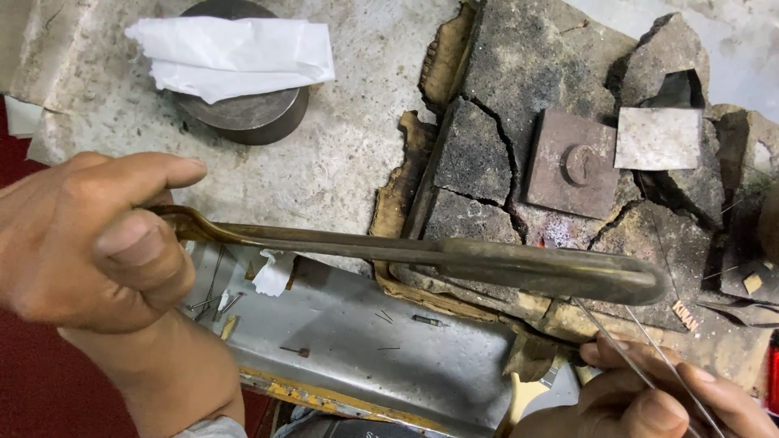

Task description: Soldering a small metal ring using a blowtorch and tweezers on a soldering block

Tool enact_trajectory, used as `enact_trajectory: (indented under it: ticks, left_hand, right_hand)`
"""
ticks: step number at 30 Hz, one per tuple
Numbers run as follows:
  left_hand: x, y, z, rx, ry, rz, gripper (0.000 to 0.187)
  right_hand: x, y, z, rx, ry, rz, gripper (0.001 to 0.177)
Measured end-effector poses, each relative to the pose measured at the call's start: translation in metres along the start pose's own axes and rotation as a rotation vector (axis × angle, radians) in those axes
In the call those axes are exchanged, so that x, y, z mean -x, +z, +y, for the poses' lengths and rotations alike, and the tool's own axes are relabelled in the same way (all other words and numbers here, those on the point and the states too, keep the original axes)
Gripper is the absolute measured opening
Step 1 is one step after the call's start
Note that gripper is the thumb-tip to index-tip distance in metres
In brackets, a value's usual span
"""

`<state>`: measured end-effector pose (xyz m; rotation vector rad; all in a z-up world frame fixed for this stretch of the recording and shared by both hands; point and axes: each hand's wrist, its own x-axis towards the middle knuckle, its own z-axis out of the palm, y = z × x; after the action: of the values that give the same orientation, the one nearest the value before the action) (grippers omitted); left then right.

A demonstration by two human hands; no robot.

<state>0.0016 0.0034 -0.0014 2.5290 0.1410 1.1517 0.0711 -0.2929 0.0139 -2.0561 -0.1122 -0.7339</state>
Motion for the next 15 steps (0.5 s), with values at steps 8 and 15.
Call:
enact_trajectory:
  ticks: [8,15]
  left_hand:
    - [-0.002,0.001,0.003,0.007,-0.026,0.017,0.070]
    - [0.015,-0.012,-0.026,0.022,-0.008,-0.131,0.062]
  right_hand:
    - [0.001,0.005,-0.007,0.009,0.047,0.056,0.057]
    - [-0.056,-0.063,0.062,-0.092,0.430,-0.288,0.058]
